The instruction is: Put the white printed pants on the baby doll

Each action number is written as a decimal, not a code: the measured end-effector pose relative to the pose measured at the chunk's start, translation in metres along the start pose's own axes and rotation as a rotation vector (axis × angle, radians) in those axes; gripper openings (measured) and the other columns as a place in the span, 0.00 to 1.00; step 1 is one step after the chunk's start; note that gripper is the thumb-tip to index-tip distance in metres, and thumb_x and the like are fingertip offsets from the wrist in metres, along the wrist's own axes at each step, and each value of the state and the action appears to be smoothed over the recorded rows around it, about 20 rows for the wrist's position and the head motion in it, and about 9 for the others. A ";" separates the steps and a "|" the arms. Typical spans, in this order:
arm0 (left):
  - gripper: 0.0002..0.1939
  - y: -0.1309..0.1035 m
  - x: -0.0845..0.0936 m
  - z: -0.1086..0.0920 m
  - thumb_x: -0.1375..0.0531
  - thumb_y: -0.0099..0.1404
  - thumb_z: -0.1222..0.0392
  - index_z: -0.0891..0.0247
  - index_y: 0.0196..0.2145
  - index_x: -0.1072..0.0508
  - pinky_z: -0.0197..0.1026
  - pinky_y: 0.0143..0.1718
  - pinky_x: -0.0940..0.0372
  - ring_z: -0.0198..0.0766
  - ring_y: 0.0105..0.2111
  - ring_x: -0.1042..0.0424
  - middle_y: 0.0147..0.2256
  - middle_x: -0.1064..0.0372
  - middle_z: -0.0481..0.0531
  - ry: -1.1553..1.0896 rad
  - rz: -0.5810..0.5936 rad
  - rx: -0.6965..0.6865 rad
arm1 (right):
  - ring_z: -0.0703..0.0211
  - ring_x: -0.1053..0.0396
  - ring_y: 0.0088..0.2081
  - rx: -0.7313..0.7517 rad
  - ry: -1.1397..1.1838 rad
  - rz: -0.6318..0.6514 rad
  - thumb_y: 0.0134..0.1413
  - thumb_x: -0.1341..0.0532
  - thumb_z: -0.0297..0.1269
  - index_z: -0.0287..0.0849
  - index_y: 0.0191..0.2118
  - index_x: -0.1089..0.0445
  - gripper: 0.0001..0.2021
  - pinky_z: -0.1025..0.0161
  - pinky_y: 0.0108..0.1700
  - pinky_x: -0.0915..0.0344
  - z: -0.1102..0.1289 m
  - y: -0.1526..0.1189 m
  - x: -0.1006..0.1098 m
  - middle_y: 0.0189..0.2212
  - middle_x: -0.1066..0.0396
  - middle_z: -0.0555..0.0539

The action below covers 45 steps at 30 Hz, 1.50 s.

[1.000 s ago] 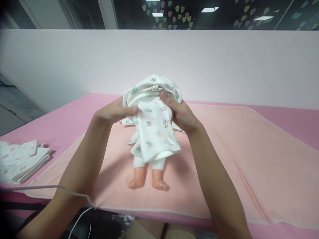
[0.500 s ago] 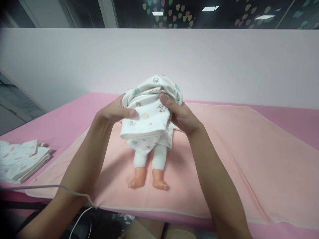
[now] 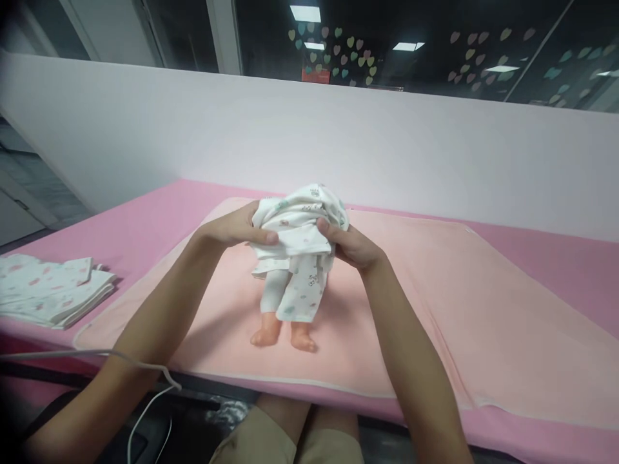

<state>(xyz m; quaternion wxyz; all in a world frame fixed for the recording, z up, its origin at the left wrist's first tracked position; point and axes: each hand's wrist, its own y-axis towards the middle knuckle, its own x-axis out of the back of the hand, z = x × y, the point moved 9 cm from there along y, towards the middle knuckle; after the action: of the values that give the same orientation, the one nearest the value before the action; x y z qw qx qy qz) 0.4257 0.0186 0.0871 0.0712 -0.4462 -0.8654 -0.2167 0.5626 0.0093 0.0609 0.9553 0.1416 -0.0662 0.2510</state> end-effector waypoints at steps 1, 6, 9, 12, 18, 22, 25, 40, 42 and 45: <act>0.30 -0.006 -0.009 0.001 0.25 0.54 0.42 0.65 0.46 0.21 0.43 0.38 0.25 0.48 0.38 0.21 0.37 0.21 0.57 -0.010 0.056 0.013 | 0.53 0.25 0.34 -0.037 -0.002 0.023 0.56 0.35 0.67 0.44 0.41 0.24 0.28 0.59 0.36 0.26 -0.004 -0.006 -0.004 0.26 0.28 0.49; 0.20 -0.046 -0.045 0.023 0.26 0.56 0.45 0.65 0.36 0.20 0.43 0.39 0.25 0.45 0.34 0.22 0.27 0.24 0.54 -0.119 0.181 0.110 | 0.52 0.24 0.42 -0.165 -0.111 0.113 0.54 0.27 0.55 0.43 0.45 0.24 0.22 0.59 0.42 0.25 -0.018 -0.041 -0.030 0.36 0.23 0.47; 0.22 -0.078 -0.061 0.038 0.28 0.60 0.47 0.66 0.45 0.20 0.50 0.53 0.28 0.51 0.45 0.22 0.37 0.20 0.58 -0.190 0.084 0.178 | 0.48 0.26 0.52 -0.103 -0.136 0.182 0.48 0.23 0.47 0.44 0.59 0.29 0.34 0.55 0.51 0.26 -0.012 -0.060 -0.058 0.49 0.23 0.43; 0.22 -0.110 -0.081 0.048 0.29 0.61 0.49 0.66 0.48 0.20 0.53 0.59 0.33 0.54 0.50 0.23 0.44 0.20 0.60 -0.210 -0.030 0.242 | 0.49 0.25 0.49 -0.146 -0.202 0.120 0.53 0.28 0.40 0.42 0.57 0.29 0.27 0.56 0.48 0.26 -0.020 -0.078 -0.077 0.46 0.22 0.44; 0.22 -0.161 -0.103 0.080 0.32 0.63 0.50 0.63 0.52 0.24 0.49 0.57 0.32 0.52 0.52 0.25 0.51 0.22 0.56 -0.164 -0.362 0.434 | 0.55 0.27 0.33 -0.210 -0.422 0.012 0.55 0.39 0.32 0.43 0.46 0.28 0.12 0.62 0.35 0.33 -0.045 -0.099 -0.105 0.33 0.23 0.49; 0.27 -0.187 -0.101 0.109 0.38 0.67 0.48 0.64 0.58 0.32 0.49 0.50 0.31 0.52 0.47 0.25 0.48 0.22 0.58 0.037 -0.514 0.590 | 0.51 0.26 0.40 -0.293 -0.539 -0.015 0.53 0.37 0.35 0.44 0.47 0.31 0.14 0.62 0.38 0.34 -0.066 -0.095 -0.112 0.42 0.22 0.46; 0.25 -0.196 -0.095 0.122 0.39 0.67 0.47 0.63 0.56 0.30 0.50 0.48 0.33 0.53 0.44 0.26 0.44 0.22 0.58 0.257 -0.542 0.689 | 0.48 0.26 0.41 -0.365 -0.657 0.012 0.54 0.36 0.38 0.42 0.49 0.33 0.17 0.62 0.36 0.37 -0.081 -0.090 -0.117 0.44 0.23 0.41; 0.14 -0.164 -0.066 0.127 0.43 0.67 0.53 0.66 0.42 0.24 0.42 0.42 0.34 0.47 0.40 0.28 0.39 0.23 0.53 0.193 -0.451 0.406 | 0.51 0.28 0.42 -0.170 -0.434 0.127 0.63 0.37 0.44 0.42 0.45 0.27 0.11 0.61 0.43 0.35 -0.076 -0.071 -0.101 0.40 0.24 0.48; 0.14 -0.162 -0.055 0.120 0.41 0.66 0.53 0.64 0.44 0.24 0.43 0.45 0.34 0.46 0.41 0.28 0.40 0.24 0.53 0.297 -0.438 0.381 | 0.53 0.31 0.40 -0.114 -0.411 0.116 0.62 0.34 0.46 0.41 0.42 0.27 0.12 0.62 0.41 0.37 -0.075 -0.070 -0.088 0.38 0.26 0.49; 0.17 -0.158 -0.046 0.106 0.37 0.67 0.48 0.61 0.48 0.25 0.47 0.51 0.34 0.48 0.47 0.30 0.47 0.26 0.55 0.453 -0.399 0.373 | 0.57 0.35 0.37 -0.140 -0.294 0.135 0.59 0.31 0.50 0.42 0.39 0.29 0.17 0.63 0.38 0.40 -0.089 -0.069 -0.070 0.34 0.32 0.50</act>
<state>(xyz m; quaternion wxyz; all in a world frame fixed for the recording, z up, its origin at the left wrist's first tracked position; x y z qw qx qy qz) 0.3330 -0.0493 -0.0720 0.2980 -0.1880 -0.9224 -0.1580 0.5417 -0.0533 -0.0538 0.9239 0.1051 -0.2318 0.2857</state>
